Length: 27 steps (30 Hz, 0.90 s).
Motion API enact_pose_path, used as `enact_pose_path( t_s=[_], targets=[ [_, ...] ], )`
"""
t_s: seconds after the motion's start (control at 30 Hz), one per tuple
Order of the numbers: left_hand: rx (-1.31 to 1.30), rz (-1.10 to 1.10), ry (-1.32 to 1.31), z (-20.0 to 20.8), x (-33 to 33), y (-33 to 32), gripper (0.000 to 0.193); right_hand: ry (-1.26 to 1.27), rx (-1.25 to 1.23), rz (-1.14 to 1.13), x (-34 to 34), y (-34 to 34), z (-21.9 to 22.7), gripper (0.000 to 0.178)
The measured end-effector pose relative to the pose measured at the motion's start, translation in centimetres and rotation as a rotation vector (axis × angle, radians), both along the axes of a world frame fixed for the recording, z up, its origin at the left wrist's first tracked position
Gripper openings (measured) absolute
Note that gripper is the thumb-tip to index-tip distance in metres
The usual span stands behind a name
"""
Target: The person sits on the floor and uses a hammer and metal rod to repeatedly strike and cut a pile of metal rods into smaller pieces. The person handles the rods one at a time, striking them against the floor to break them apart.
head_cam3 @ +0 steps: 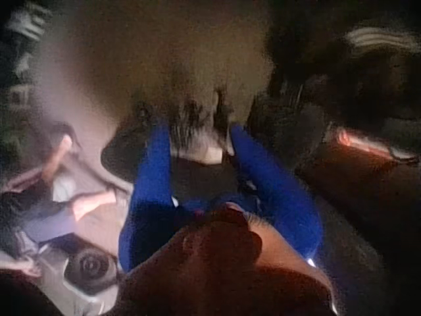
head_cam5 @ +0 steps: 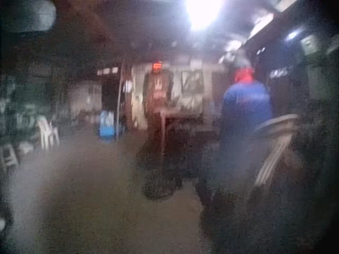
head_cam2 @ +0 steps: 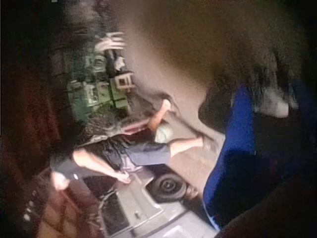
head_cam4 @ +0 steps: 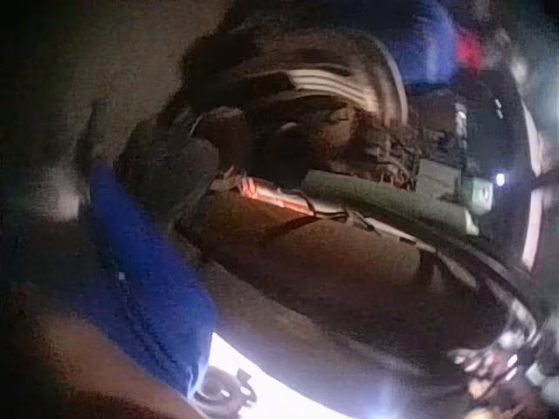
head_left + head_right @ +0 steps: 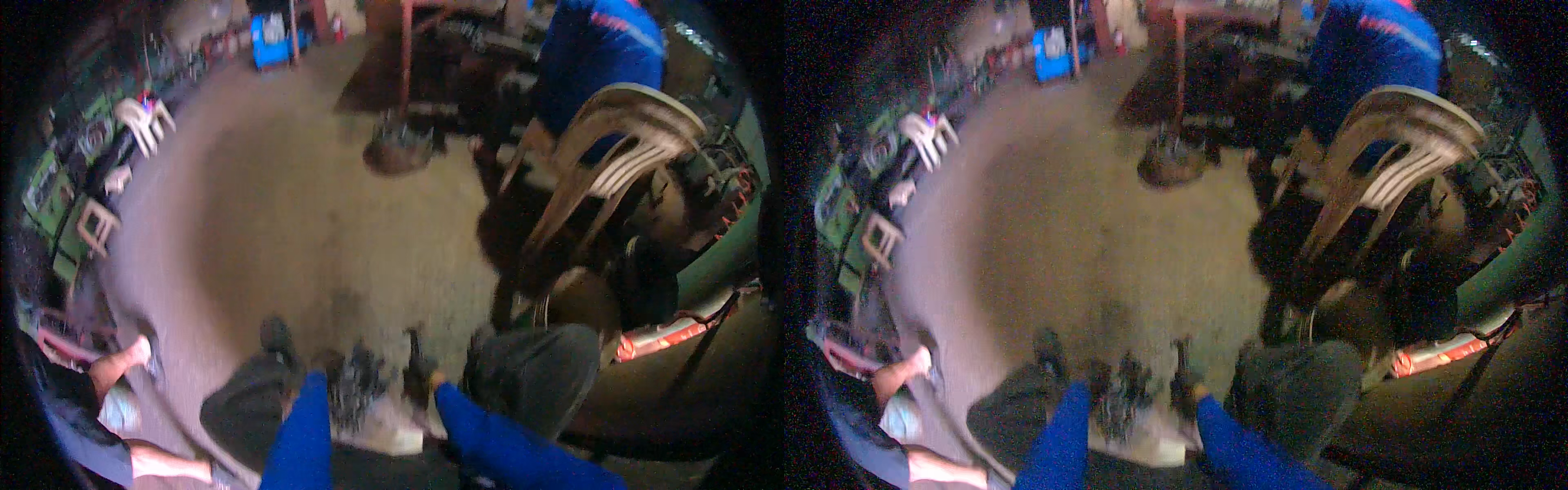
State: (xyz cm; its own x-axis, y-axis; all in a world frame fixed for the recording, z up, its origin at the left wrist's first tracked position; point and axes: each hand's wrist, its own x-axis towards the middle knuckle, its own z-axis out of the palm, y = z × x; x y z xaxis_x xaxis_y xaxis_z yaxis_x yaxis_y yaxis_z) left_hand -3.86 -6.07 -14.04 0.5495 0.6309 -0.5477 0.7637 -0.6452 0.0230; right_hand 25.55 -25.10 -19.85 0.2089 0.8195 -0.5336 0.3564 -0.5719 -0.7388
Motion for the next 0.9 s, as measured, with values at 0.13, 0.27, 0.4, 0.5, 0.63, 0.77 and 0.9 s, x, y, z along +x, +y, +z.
enact_pose_path(
  t_s=[0.13,0.27,0.4,0.5,0.63,0.77,0.9],
  targets=[
    [-0.046,-0.278,0.06,4.2,4.5,-1.9,0.024,0.257,-0.153,-0.28,1.3,-2.6,-1.9,0.032],
    [0.04,-0.246,0.015,5.7,1.3,-2.1,0.025,0.534,-0.281,-0.558,-1.4,0.1,1.2,0.028],
    [-0.1,-0.097,0.135,2.9,0.6,-2.7,0.03,0.069,-0.037,-0.139,-0.3,-1.9,-1.8,0.028],
    [-0.183,0.149,0.186,-1.7,-2.3,-1.8,0.041,-0.033,0.03,-0.031,-0.8,-0.4,-3.4,0.03],
    [-0.298,0.327,0.16,-5.6,-3.1,-2.6,0.056,0.087,-0.11,-0.221,-0.6,-0.9,-2.2,0.036],
    [-0.242,0.232,0.246,-7.8,-6.3,-2.8,0.055,0.37,-0.152,-0.425,-2.7,0.3,1.2,0.04],
    [-0.258,0.347,0.226,-5.7,-2.3,-3.3,0.051,0.218,-0.125,-0.382,-0.5,-0.8,-0.2,0.04]
  ],
)
